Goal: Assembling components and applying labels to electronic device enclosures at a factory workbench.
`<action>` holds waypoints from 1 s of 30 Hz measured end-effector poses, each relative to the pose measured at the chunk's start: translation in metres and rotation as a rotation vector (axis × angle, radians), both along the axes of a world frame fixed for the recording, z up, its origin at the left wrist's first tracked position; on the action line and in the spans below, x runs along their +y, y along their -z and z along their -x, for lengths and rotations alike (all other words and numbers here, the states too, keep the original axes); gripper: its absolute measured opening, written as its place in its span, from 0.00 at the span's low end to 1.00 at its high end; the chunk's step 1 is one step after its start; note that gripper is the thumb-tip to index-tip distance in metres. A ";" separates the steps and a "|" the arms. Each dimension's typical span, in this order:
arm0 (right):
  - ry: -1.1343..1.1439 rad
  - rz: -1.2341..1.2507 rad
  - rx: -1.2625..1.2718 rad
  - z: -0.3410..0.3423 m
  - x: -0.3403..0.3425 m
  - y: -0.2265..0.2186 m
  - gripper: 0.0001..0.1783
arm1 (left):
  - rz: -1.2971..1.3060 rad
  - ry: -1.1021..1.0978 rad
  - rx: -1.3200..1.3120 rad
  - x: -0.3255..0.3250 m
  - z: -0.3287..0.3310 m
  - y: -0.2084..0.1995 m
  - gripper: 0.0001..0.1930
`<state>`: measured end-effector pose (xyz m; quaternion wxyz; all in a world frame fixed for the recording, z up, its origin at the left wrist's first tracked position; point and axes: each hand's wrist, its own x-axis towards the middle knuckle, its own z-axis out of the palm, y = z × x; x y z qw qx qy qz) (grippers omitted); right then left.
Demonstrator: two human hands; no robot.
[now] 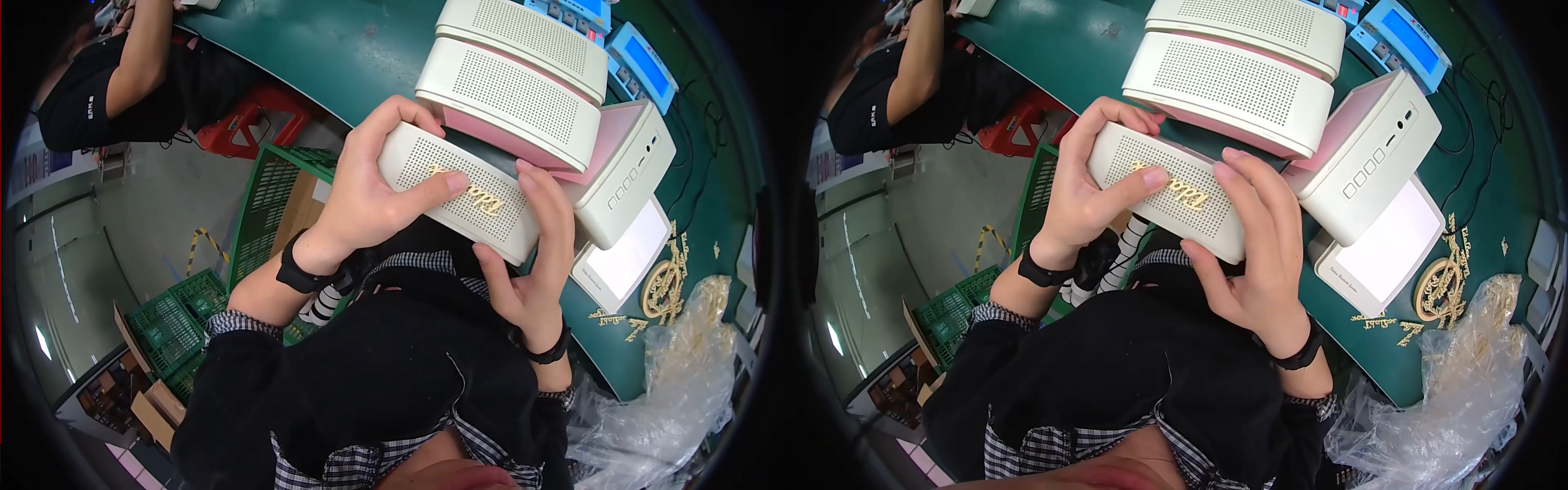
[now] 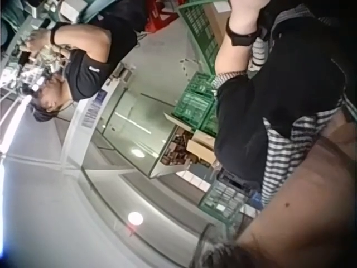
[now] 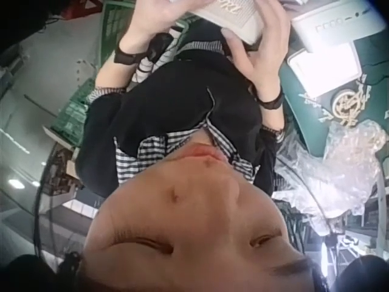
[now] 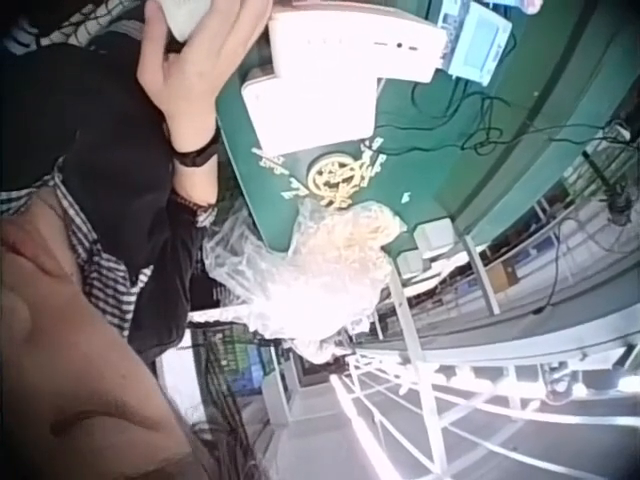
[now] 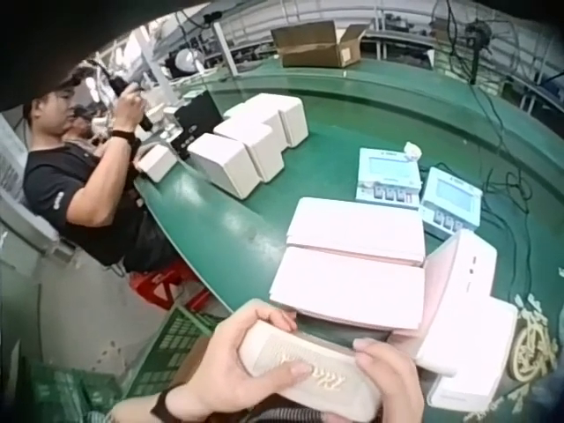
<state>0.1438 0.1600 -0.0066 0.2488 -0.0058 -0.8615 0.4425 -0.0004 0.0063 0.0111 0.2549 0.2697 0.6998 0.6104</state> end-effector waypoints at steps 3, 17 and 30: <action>0.018 0.082 0.042 0.003 -0.004 -0.006 0.34 | 0.038 0.025 0.044 -0.002 0.002 -0.004 0.19; 0.209 0.288 0.101 0.023 -0.022 0.001 0.14 | 0.216 0.115 0.134 0.006 0.010 -0.017 0.18; 0.343 0.488 0.169 0.025 -0.029 0.006 0.12 | 0.005 0.169 -0.067 -0.007 0.024 -0.004 0.12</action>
